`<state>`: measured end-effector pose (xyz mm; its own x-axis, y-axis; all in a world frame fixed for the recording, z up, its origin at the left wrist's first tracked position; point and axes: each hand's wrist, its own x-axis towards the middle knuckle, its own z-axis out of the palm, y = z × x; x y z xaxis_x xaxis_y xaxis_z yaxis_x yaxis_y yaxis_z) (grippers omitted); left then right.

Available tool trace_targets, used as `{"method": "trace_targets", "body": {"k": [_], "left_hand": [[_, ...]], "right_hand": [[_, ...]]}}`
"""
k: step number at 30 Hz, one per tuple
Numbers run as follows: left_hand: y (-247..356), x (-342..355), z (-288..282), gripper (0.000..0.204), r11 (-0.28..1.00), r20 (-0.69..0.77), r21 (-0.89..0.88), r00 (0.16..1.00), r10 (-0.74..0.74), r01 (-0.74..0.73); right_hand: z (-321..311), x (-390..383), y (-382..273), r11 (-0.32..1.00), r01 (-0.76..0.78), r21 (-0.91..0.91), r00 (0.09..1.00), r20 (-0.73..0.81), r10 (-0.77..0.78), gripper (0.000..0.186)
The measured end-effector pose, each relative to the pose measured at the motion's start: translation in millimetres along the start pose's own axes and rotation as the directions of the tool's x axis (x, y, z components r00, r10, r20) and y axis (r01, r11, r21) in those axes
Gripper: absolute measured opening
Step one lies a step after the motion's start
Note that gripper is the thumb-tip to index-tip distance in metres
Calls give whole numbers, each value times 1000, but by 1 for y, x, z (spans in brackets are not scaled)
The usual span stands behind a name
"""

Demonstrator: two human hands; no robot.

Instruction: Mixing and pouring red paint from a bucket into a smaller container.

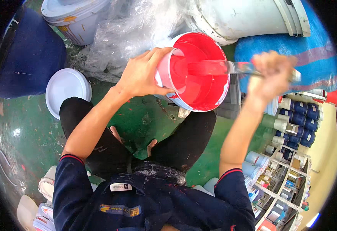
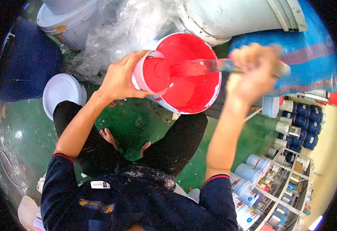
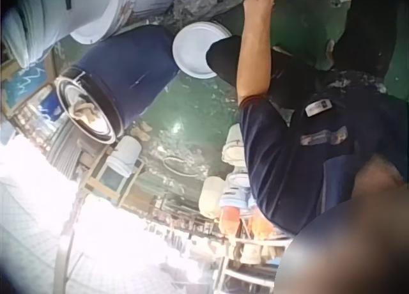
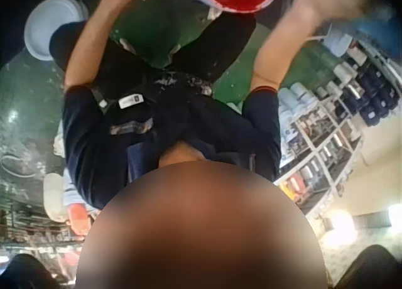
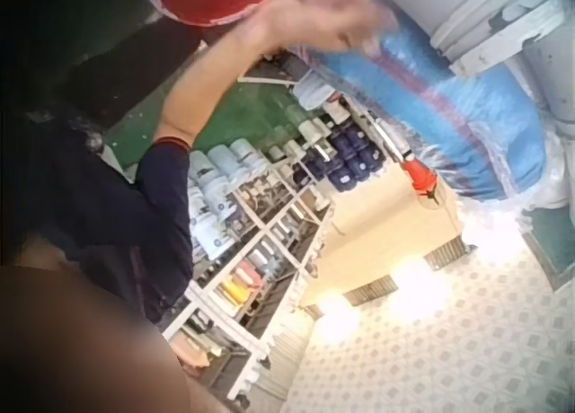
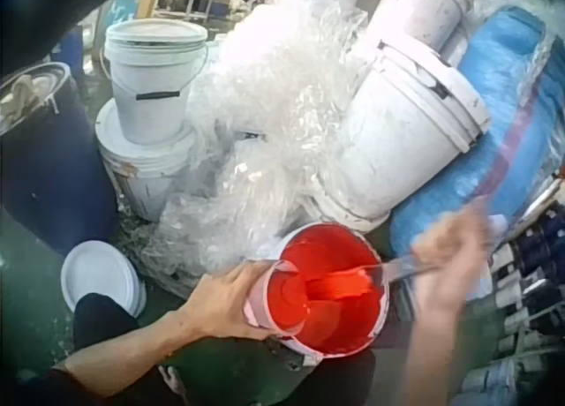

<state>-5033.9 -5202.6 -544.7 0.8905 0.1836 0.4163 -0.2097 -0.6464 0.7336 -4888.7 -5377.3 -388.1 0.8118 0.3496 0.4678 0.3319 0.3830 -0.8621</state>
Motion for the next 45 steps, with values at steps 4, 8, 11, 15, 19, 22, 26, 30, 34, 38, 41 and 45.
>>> {"method": "trace_targets", "body": {"k": [4,8,11,15,19,22,26,30,34,38,41,45], "left_hand": [[-3,0,1,84,999,-12,-25,1000,22,-22],[-3,0,1,84,999,-16,-38,999,28,-28],[-3,0,2,84,998,-16,-47,999,32,-33],[-2,0,3,84,998,-3,-56,1000,7,-7],[-1,-2,3,84,999,-7,-37,1000,0,0],[1,-4,3,84,1000,-5,-21,1000,5,-6],[2,-5,2,84,999,-35,-30,999,25,-26],[3,-5,-1,85,999,-26,-33,1000,-1,0],[5,-5,-1,85,998,-56,-60,998,-9,5],[9,-8,1,85,996,-46,-52,996,-71,69],[9,-8,2,85,996,-60,-32,995,-79,77],[6,-7,2,85,997,-68,-33,995,-73,70]], "right_hand": [[4,6,-85,1000,11,-4,995,100,-11,34],[14,-1,-137,996,87,6,969,231,-86,28],[24,-13,-138,997,38,60,969,240,-52,30],[30,-37,-60,983,63,172,991,103,-81,35],[23,-67,76,997,57,59,998,-30,-55,25],[1,-67,133,974,-78,214,997,37,72,38],[-11,-40,135,956,-250,154,964,-47,260,43],[-13,2,66,973,-197,122,979,-25,201,46],[-11,22,-37,981,-151,119,987,71,143,44],[5,19,-122,994,62,-87,984,172,-46,34],[20,-5,-149,996,87,-10,974,213,-83,28],[28,-42,-117,988,137,73,971,188,-149,35]]}}
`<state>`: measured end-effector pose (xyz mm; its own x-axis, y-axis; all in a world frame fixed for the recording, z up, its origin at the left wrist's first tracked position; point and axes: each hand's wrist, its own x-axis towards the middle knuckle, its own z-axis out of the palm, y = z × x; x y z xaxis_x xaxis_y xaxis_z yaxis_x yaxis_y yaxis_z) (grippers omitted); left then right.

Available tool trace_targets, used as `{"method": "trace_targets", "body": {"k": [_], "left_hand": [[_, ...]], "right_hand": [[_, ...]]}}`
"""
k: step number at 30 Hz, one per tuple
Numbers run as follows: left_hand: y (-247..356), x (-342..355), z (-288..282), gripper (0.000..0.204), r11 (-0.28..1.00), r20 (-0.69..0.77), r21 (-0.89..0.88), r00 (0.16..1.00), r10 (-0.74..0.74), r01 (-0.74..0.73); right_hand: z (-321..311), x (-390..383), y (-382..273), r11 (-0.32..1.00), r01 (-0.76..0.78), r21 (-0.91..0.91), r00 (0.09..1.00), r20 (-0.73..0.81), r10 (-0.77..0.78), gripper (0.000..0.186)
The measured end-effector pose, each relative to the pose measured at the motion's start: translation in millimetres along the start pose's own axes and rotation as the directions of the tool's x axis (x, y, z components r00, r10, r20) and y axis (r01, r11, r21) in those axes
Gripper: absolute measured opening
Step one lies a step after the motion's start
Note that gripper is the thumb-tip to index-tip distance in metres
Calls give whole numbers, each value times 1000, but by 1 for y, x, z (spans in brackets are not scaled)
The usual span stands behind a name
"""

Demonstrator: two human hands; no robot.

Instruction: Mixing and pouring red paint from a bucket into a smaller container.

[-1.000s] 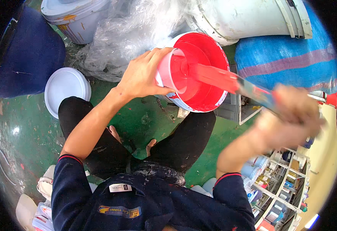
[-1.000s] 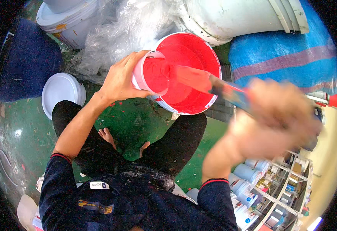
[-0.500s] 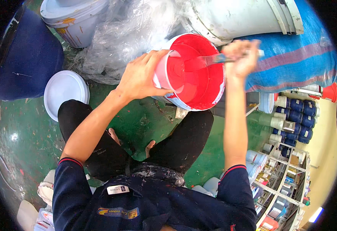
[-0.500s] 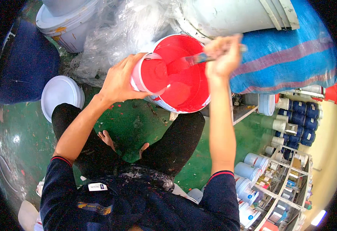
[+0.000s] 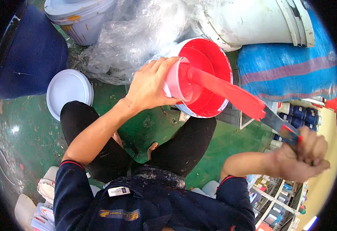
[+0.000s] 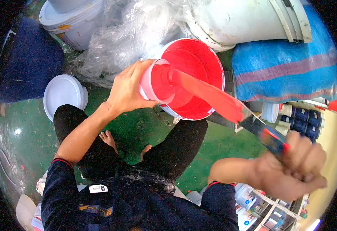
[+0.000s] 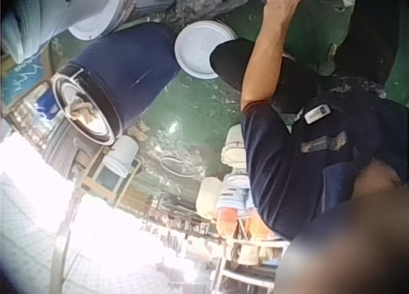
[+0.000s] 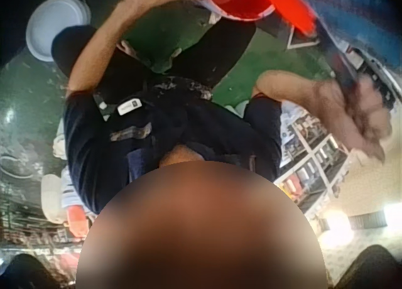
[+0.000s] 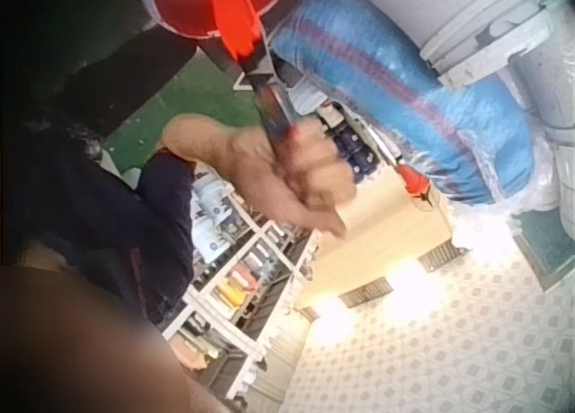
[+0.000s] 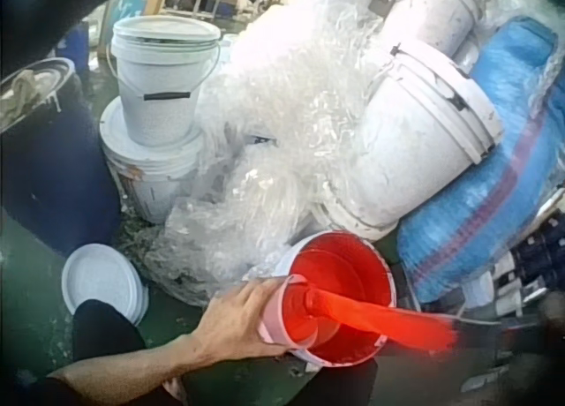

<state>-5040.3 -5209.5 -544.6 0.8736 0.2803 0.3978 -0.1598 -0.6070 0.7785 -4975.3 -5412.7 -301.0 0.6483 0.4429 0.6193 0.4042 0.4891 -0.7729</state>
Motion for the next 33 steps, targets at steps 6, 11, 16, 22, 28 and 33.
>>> {"method": "trace_targets", "body": {"k": [6,11,16,22,28,33], "left_hand": [[-2,-1,2,86,1000,6,-14,1000,13,-13],[-2,-2,1,84,1000,24,6,1000,-1,1],[-5,1,-3,81,1000,18,-23,1000,1,-1],[-10,7,0,83,971,42,-227,997,-61,69],[-6,10,5,87,965,71,-257,997,-39,56],[-7,24,-1,95,803,122,-587,992,-41,105]], "right_hand": [[-16,-50,142,988,-43,145,947,-308,86,26],[-40,-67,248,925,-369,88,844,-385,373,41],[-64,-17,205,949,-299,103,888,-334,316,46],[-54,36,79,976,-219,-12,961,-177,214,41],[-48,58,5,962,-247,119,969,29,245,25],[-58,55,33,998,-58,-33,997,-56,56,22]]}}
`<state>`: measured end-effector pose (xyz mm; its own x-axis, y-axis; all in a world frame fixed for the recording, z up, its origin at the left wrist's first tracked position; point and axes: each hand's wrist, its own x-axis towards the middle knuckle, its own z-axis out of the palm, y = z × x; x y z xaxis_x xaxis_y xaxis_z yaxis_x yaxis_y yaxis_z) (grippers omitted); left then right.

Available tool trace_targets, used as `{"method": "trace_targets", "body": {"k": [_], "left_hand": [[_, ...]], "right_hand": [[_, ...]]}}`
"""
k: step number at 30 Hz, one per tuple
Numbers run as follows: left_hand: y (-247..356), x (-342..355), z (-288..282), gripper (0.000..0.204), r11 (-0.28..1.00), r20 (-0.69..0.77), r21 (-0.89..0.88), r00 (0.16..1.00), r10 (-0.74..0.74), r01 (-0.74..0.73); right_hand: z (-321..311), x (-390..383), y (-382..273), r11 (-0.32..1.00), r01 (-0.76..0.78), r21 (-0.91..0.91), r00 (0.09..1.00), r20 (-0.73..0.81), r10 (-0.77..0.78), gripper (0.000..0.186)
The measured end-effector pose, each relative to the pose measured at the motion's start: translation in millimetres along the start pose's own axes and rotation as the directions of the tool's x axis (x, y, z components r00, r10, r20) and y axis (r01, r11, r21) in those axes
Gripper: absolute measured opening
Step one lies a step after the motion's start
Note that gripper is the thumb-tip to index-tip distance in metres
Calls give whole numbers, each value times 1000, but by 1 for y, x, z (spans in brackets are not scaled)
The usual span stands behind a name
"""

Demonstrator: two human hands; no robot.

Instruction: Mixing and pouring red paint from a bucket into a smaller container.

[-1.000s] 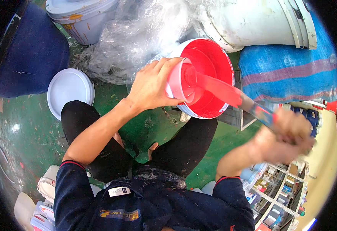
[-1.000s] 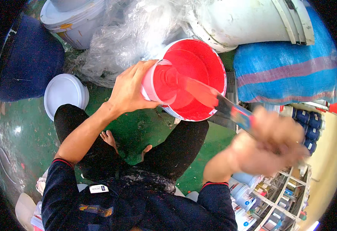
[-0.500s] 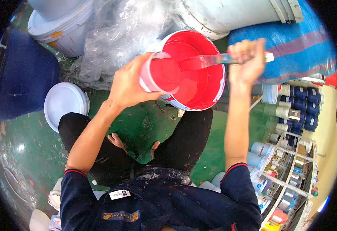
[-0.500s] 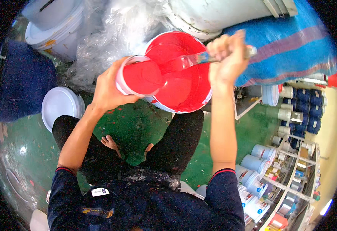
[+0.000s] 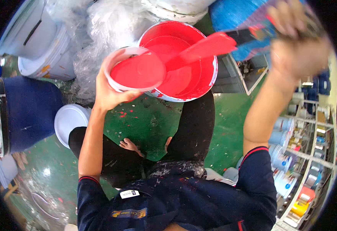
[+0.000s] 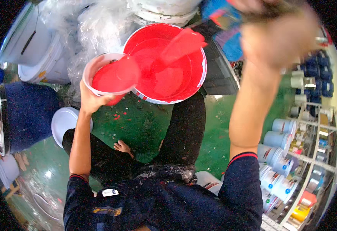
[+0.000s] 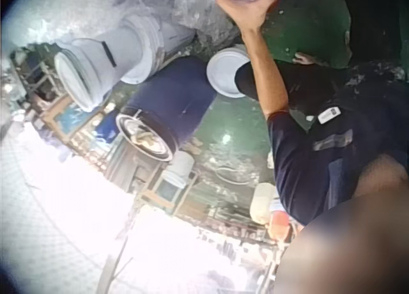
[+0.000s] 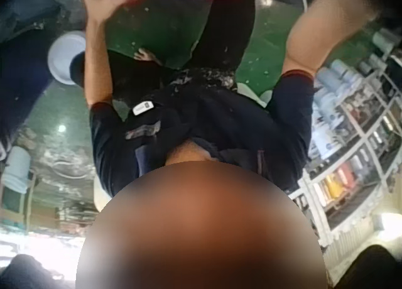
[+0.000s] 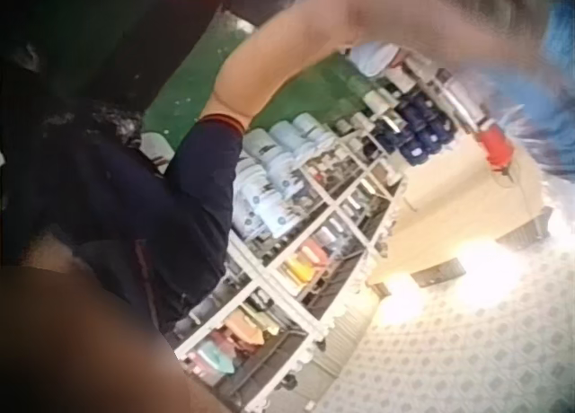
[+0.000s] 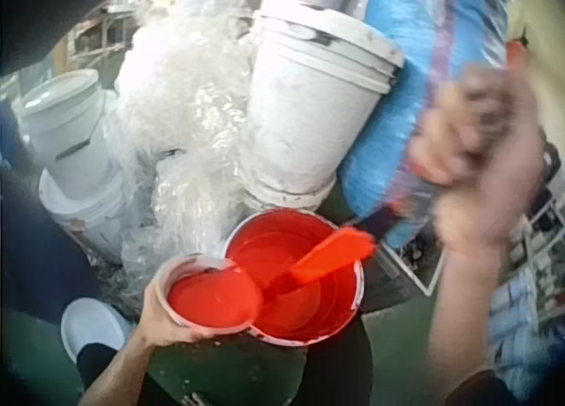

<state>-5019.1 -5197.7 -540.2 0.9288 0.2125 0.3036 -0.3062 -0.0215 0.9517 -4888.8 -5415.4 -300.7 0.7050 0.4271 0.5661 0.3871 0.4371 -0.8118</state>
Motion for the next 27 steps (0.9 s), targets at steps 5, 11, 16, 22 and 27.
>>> {"method": "trace_targets", "body": {"k": [5,11,16,22,27], "left_hand": [[11,21,3,97,995,30,-97,999,24,-21],[28,57,22,96,993,170,-25,979,114,-112],[32,74,37,96,985,171,14,971,165,-170],[27,78,50,96,972,59,61,973,223,-226],[29,76,53,97,967,29,60,969,247,-249]], "right_hand": [[-4,11,65,991,-83,-106,971,-231,57,42],[-16,31,98,951,-267,154,962,92,256,40],[-18,44,109,885,-352,304,913,321,253,43],[-26,38,107,876,-294,382,939,287,190,43],[-37,29,92,883,-202,424,969,220,116,44]]}}
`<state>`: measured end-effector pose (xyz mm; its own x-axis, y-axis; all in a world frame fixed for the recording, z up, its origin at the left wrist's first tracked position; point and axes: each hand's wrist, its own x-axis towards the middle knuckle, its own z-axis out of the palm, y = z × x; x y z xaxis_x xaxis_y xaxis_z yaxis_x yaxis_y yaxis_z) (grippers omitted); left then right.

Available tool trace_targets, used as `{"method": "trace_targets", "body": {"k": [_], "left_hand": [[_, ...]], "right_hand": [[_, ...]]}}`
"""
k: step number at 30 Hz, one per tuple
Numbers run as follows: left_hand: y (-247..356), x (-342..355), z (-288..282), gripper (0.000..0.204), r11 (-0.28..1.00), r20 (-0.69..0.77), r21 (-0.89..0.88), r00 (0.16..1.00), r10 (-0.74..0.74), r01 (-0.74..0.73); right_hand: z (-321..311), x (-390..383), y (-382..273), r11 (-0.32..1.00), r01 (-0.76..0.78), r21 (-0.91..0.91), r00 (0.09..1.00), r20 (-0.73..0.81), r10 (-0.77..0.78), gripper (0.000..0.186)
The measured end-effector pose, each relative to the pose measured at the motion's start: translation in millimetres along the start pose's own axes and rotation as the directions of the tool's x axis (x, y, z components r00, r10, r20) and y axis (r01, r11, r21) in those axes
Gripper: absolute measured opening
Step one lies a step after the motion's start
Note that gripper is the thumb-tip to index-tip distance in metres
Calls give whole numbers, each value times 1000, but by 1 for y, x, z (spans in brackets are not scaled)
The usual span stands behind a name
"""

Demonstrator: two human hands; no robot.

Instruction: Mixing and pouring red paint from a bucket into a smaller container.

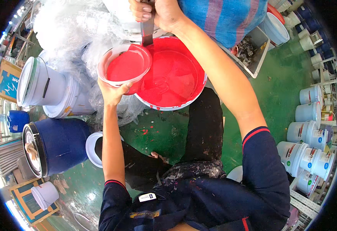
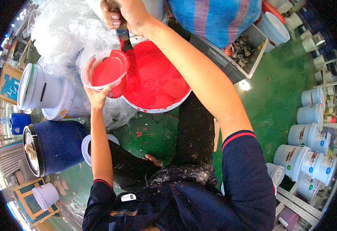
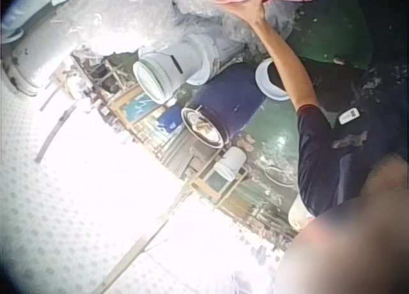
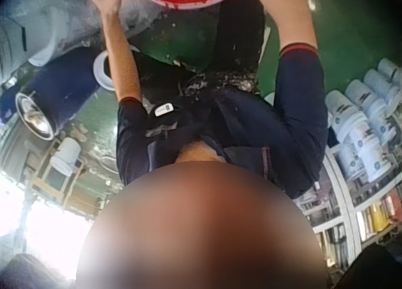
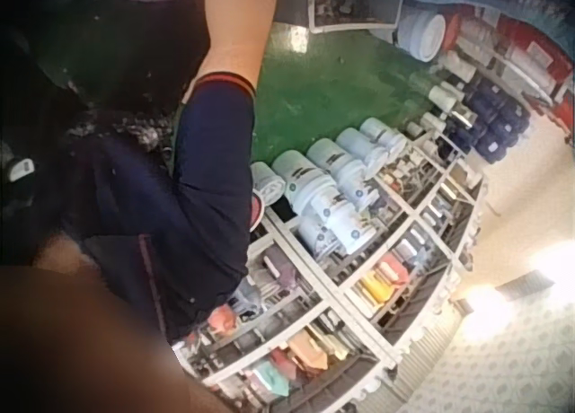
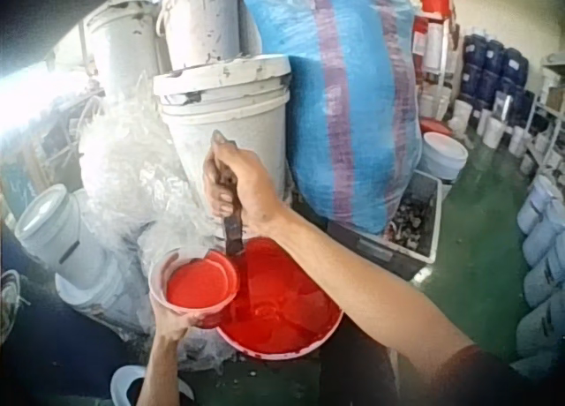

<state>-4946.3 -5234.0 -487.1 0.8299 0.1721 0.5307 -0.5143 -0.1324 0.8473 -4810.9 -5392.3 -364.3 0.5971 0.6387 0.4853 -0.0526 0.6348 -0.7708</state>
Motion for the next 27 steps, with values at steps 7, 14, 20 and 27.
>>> {"method": "trace_targets", "body": {"k": [7,14,20,27], "left_hand": [[0,-2,3,92,999,-57,29,998,30,-28],[3,-5,23,92,988,-194,140,976,95,-68],[5,-8,37,94,937,-223,332,956,190,-108],[-9,-18,19,84,1000,-307,-31,952,-6,-3]], "right_hand": [[8,-18,-20,998,35,-49,999,-20,-36,46],[20,-36,-20,997,53,-59,997,-57,-57,46],[17,-57,-27,993,100,-56,988,-116,-106,44],[12,-83,-34,928,331,-172,935,-69,-347,40]]}}
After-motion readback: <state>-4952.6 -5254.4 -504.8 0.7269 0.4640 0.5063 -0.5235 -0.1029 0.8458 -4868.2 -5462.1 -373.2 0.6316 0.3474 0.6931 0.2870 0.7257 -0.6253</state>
